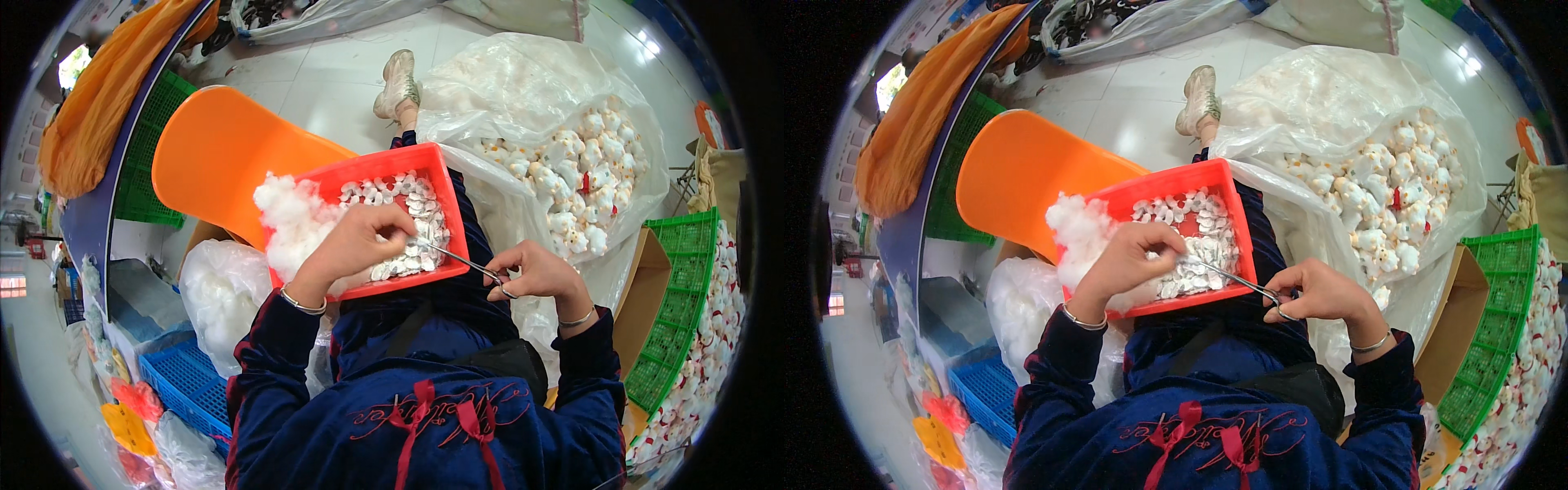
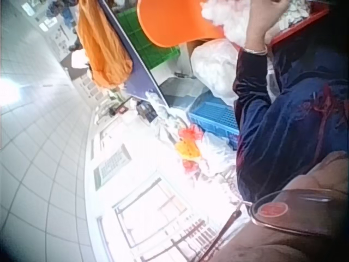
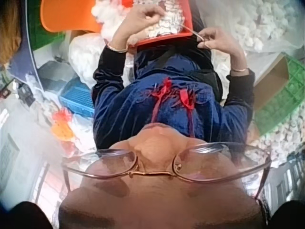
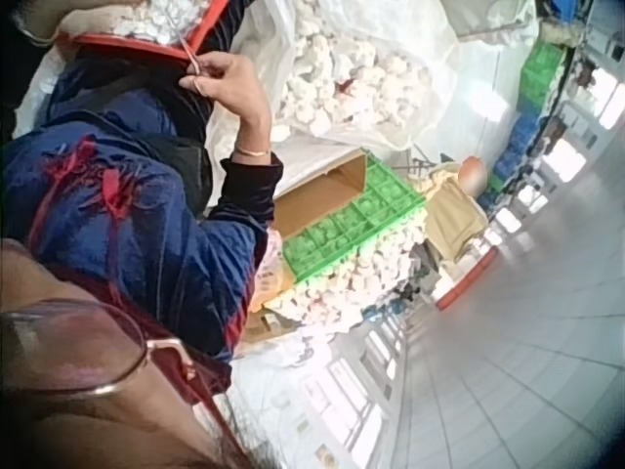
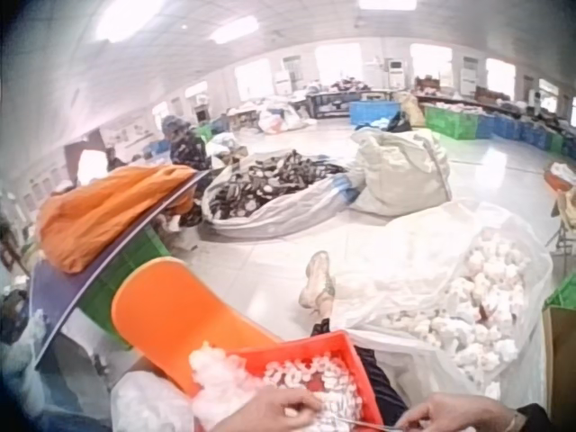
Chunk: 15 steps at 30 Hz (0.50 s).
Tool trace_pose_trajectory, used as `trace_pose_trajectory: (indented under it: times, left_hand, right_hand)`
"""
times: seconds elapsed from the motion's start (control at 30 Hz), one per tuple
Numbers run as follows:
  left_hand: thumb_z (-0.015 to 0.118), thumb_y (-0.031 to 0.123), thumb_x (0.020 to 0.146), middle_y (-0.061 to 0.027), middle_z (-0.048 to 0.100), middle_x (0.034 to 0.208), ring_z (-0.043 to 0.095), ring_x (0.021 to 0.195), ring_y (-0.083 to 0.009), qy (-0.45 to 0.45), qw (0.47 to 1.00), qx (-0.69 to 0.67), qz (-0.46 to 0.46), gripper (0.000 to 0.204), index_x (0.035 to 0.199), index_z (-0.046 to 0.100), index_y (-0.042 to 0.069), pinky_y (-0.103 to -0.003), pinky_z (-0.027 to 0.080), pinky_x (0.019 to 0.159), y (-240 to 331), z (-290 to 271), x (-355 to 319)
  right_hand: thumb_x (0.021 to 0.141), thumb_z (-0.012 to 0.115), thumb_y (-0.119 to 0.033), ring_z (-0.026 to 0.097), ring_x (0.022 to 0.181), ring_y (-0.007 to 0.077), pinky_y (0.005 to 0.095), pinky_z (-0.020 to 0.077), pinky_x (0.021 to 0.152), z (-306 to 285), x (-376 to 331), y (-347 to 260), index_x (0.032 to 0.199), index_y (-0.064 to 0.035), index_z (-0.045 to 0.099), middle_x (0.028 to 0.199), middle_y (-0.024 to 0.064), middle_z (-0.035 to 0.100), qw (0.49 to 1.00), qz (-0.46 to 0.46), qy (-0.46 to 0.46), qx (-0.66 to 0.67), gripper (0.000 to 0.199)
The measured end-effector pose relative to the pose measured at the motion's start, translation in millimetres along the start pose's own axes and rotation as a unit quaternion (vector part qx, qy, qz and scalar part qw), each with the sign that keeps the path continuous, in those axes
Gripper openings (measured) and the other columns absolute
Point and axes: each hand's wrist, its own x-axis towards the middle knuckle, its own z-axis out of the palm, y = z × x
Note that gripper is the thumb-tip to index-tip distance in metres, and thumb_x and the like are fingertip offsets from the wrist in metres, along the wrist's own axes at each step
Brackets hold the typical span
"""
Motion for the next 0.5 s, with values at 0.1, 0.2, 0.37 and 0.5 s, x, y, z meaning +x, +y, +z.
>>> trace_pose_trajectory:
  times: [0.1,0.2,0.37,0.5]
  left_hand:
    - [0.061,0.001,0.094,-0.0025,0.068,0.084,0.062,0.073,-0.0057,0.096,0.982,-0.161,-0.014,0.007,0.097,0.068,0.003,-0.021,0.05,0.066,-25,-16,-1]
    - [0.067,0.021,0.098,-0.0022,0.067,0.076,0.059,0.061,-0.0047,0.076,0.979,-0.128,-0.143,0.019,0.096,0.068,0.003,-0.021,0.048,0.055,-13,-3,3]
    - [0.072,0.026,0.097,0.0003,0.064,0.066,0.056,0.054,-0.0051,0.068,0.973,-0.126,-0.182,0.025,0.086,0.07,0.003,-0.02,0.043,0.051,-14,16,8]
    - [0.072,0.024,0.097,0.0,0.065,0.068,0.057,0.055,-0.0051,0.073,0.963,-0.167,-0.197,0.023,0.088,0.071,0.003,-0.019,0.044,0.051,-14,20,11]
  right_hand:
    - [0.076,0.086,-0.017,0.053,0.063,0.0112,0.0289,0.0422,0.06,0,-3,1,0.091,-0.0011,0.075,0.066,0.0013,0.058,0.996,-0.028,0.053,-0.065,0.025]
    - [0.073,0.086,-0.02,0.057,0.069,0.0197,0.0347,0.043,0.066,10,-6,-7,0.089,-0.0052,0.074,0.069,0.0049,0.059,0.962,-0.081,0.14,-0.221,0.025]
    - [0.071,0.085,-0.027,0.059,0.09,0.0258,0.0405,0.04,0.078,23,-4,-27,0.096,-0.011,0.072,0.083,0.0039,0.063,0.872,-0.104,0.206,-0.432,0.032]
    - [0.065,0.089,-0.025,0.059,0.092,0.0241,0.0403,0.0393,0.08,26,-5,-24,0.099,-0.0119,0.07,0.086,0.0016,0.062,0.821,-0.144,0.251,-0.492,0.041]
